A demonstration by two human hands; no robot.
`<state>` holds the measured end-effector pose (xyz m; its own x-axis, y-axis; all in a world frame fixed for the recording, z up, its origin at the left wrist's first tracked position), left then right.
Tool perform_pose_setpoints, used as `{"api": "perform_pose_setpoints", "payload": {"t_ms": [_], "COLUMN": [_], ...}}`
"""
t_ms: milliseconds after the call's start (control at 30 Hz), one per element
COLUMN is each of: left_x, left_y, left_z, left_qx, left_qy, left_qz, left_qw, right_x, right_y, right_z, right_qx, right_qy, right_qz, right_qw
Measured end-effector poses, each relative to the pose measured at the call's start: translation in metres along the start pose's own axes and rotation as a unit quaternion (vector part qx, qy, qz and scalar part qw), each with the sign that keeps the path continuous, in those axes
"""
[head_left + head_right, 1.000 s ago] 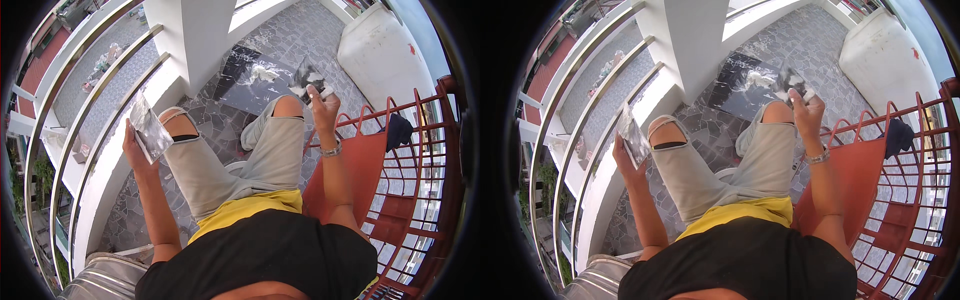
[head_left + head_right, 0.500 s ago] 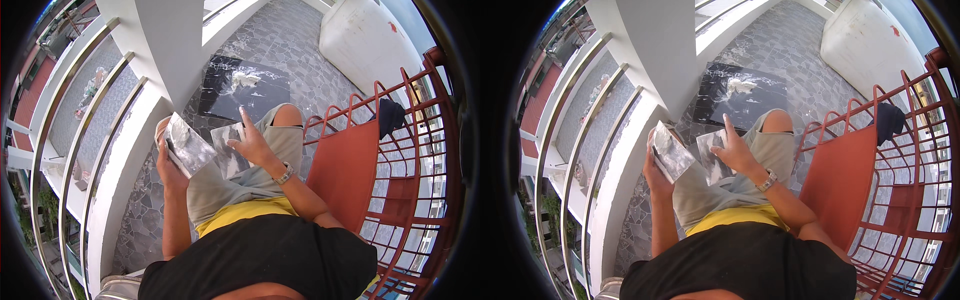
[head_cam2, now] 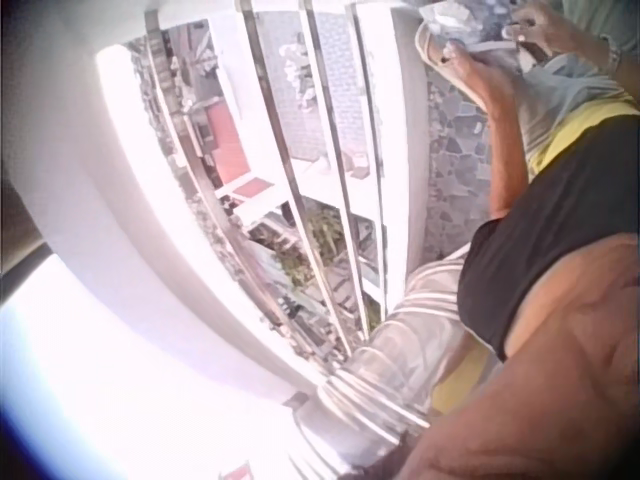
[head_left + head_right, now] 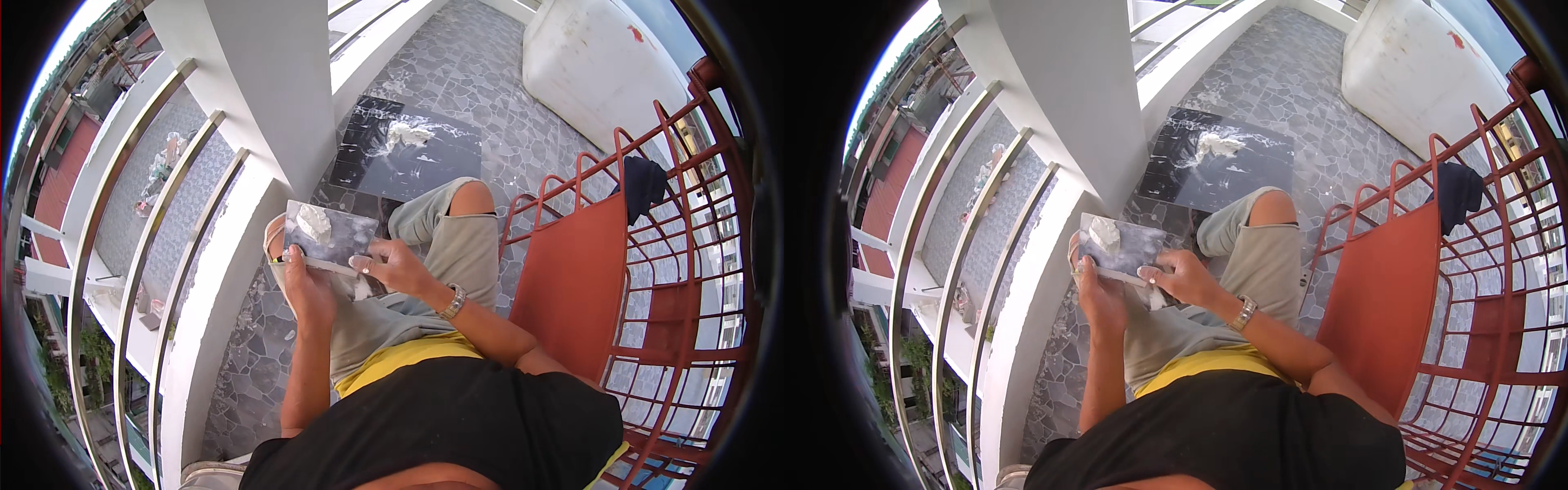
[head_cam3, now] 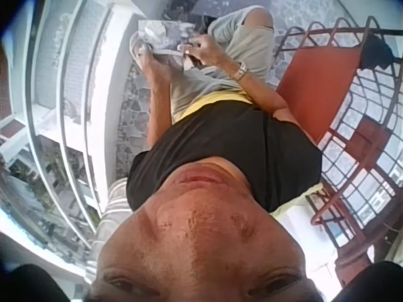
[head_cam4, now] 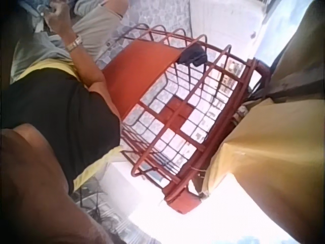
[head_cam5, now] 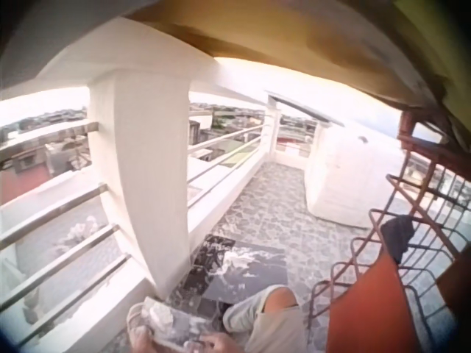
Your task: Apply patching compound to a pillar on a balcony using a putty knife and a hawk.
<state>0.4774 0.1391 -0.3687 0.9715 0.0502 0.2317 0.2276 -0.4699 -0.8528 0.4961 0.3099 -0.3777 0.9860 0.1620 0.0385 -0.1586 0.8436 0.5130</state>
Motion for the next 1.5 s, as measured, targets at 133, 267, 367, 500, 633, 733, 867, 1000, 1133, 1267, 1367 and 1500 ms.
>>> {"api": "perform_pose_setpoints", "payload": {"t_ms": [133, 267, 367, 500, 633, 733, 867, 1000, 1133, 1267, 1367, 1500], "left_x": [-0.006, -0.015, -0.017, -0.04, -0.078, -0.085, -0.024, -0.024, -0.044, -0.111, -0.156, -0.185], "left_y": [0.016, 0.027, 0.013, 0.033, 0.074, 0.12, 0.205, 0.188, 0.176, 0.114, 0.105, 0.105], "left_z": [0.003, 0.012, 0.021, 0.041, 0.128, 0.201, 0.254, 0.262, 0.274, 0.296, 0.328, 0.361], "left_qx": [0.018, -0.001, 0.029, 0.176, -0.235, -0.669, -0.609, -0.559, -0.565, -0.509, -0.534, -0.581], "left_qy": [0.028, 0.082, 0.091, 0.084, 0.182, 0.191, 0.318, 0.447, 0.409, 0.454, 0.407, 0.354], "left_qz": [0.03, 0.026, 0.046, 0.062, -0.005, 0.302, 0.295, 0.287, 0.214, 0.19, 0.188, 0.146], "left_qw": [0.999, 0.996, 0.994, 0.979, 0.955, 0.651, 0.664, 0.637, 0.684, 0.707, 0.717, 0.718], "right_x": [0.003, 0.002, -0.008, -0.027, -0.059, -0.101, -0.15, -0.182, -0.221, -0.277, -0.331, -0.364], "right_y": [-0.001, -0.001, -0.005, 0.019, 0.07, 0.08, 0.07, 0.061, 0.078, 0.12, 0.141, 0.148], "right_z": [0.002, 0.003, -0.022, -0.033, -0.047, -0.065, -0.053, -0.074, -0.088, -0.116, -0.115, -0.116], "right_qx": [-0.09, -0.137, -0.269, -0.34, -0.363, -0.316, -0.155, -0.179, -0.18, -0.17, -0.141, -0.083], "right_qy": [-0.138, -0.172, -0.165, -0.128, -0.12, -0.118, -0.081, -0.119, -0.076, -0.065, -0.027, 0.037], "right_qz": [0.042, 0.031, -0.025, -0.082, -0.149, -0.068, 0.052, 0.173, 0.187, 0.221, 0.262, 0.322], "right_qw": [0.985, 0.975, 0.949, 0.928, 0.912, 0.939, 0.983, 0.961, 0.963, 0.958, 0.954, 0.942]}}
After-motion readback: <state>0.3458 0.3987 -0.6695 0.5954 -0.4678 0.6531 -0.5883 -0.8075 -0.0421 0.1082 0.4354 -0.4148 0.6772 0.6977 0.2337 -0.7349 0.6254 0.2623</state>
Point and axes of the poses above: each hand's wrist, its own x-axis away from the middle knuckle, its own y-axis out of the back of the hand, z = x × y, the point moved 3 cm from there along -x, towards the middle knuckle, and after that the axes turned 14 degrees about x, right-handed, at the moved point
